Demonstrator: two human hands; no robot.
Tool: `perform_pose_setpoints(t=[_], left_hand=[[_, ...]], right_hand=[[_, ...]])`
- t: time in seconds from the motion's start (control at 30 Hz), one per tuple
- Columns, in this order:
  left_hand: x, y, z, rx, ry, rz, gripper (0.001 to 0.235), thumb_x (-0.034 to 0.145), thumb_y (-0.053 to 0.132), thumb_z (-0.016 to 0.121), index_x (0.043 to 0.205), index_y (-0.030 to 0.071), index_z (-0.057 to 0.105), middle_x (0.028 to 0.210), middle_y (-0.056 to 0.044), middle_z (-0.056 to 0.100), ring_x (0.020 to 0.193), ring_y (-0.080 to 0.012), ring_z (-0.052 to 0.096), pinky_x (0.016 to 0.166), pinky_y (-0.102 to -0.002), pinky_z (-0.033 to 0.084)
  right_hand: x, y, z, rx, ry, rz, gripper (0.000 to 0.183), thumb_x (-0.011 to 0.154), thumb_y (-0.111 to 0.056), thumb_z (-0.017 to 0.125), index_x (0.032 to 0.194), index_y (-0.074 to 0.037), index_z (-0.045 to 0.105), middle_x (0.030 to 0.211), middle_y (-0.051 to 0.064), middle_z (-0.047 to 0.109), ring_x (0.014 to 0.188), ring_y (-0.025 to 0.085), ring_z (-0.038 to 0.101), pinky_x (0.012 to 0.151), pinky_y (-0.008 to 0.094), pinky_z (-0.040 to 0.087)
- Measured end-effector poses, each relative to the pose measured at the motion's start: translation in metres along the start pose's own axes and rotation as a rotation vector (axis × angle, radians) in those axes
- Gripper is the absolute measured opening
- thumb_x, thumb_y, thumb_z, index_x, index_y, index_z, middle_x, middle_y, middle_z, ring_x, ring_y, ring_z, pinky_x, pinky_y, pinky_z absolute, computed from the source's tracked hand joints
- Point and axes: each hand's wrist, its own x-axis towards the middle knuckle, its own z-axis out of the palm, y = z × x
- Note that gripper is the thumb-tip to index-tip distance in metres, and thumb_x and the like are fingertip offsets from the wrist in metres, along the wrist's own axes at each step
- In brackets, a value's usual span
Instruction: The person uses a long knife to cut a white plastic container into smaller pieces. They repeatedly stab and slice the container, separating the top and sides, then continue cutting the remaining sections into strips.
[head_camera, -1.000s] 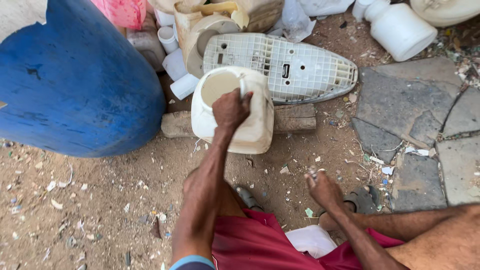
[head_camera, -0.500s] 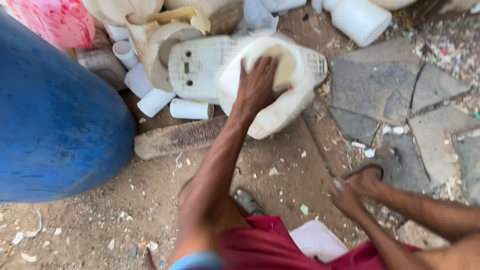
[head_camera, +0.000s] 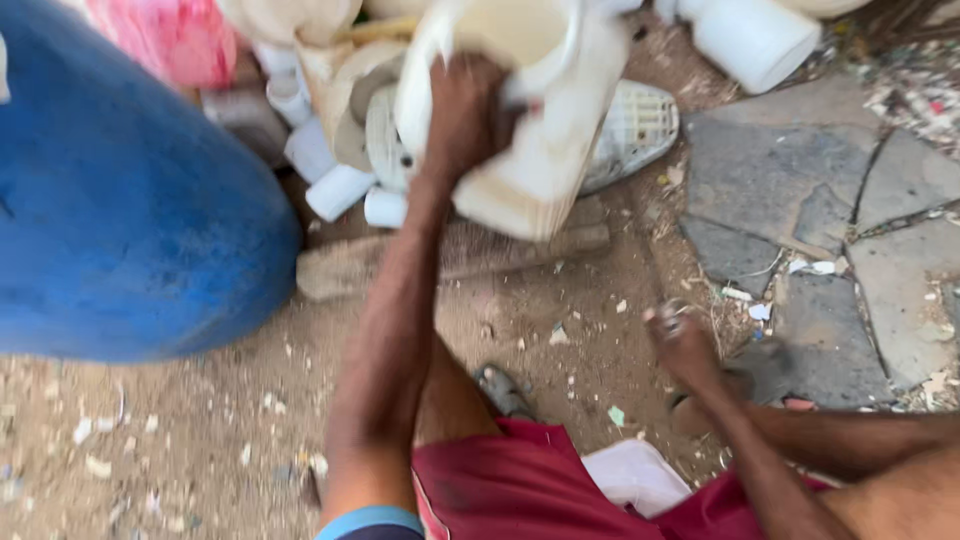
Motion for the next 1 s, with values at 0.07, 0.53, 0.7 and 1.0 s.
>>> perform_pose_setpoints(t=[0.07,0.53,0.7,1.0], left_hand=[[0.019,-0.002,-0.056,-0.089,-0.060,-0.008,0.041,0.096,0.042,0.085,0.108,0.005,0.073,0.103,-0.016,0.073,0.112,-0.0353,0.063,0.104,-0.050,0.044],[-0.155,-0.035,0.109,0.142,-0.210,-0.427,0.055,0.107,0.035,0.056,0.160,0.023,0.045,0.169,-0.012,0.033,0.160,-0.0423,0.023,0.122,-0.066,0.028],[-0.130,-0.034,0.076,0.169,-0.055,-0.280,0.077,0.097,0.043,0.067,0.157,0.002,0.040,0.164,-0.022,0.028,0.152,-0.0429,0.024,0.117,-0.072,0.019],[-0.086,-0.029,0.031,0.108,-0.291,-0.301,0.033,0.098,0.042,0.070,0.089,0.011,0.072,0.075,-0.012,0.070,0.072,-0.0297,0.068,0.088,-0.048,0.050]], right_hand=[[-0.017,0.004,-0.039,0.038,0.002,-0.023,0.058,0.100,-0.056,0.054,0.097,-0.001,0.071,0.064,0.010,0.064,0.061,0.022,0.062,0.058,0.041,0.050],[0.017,0.151,0.071,-0.236,-0.331,0.236,0.045,0.093,-0.043,0.065,0.098,0.001,0.072,0.082,0.026,0.071,0.080,0.040,0.072,0.071,0.050,0.056],[0.021,0.119,0.114,-0.242,-0.242,0.216,0.046,0.091,-0.046,0.065,0.099,-0.002,0.077,0.090,0.027,0.074,0.089,0.042,0.075,0.081,0.051,0.058],[0.003,0.081,0.078,-0.270,-0.159,-0.051,0.062,0.101,-0.058,0.055,0.108,0.003,0.067,0.093,0.028,0.072,0.092,0.045,0.070,0.082,0.054,0.054]])
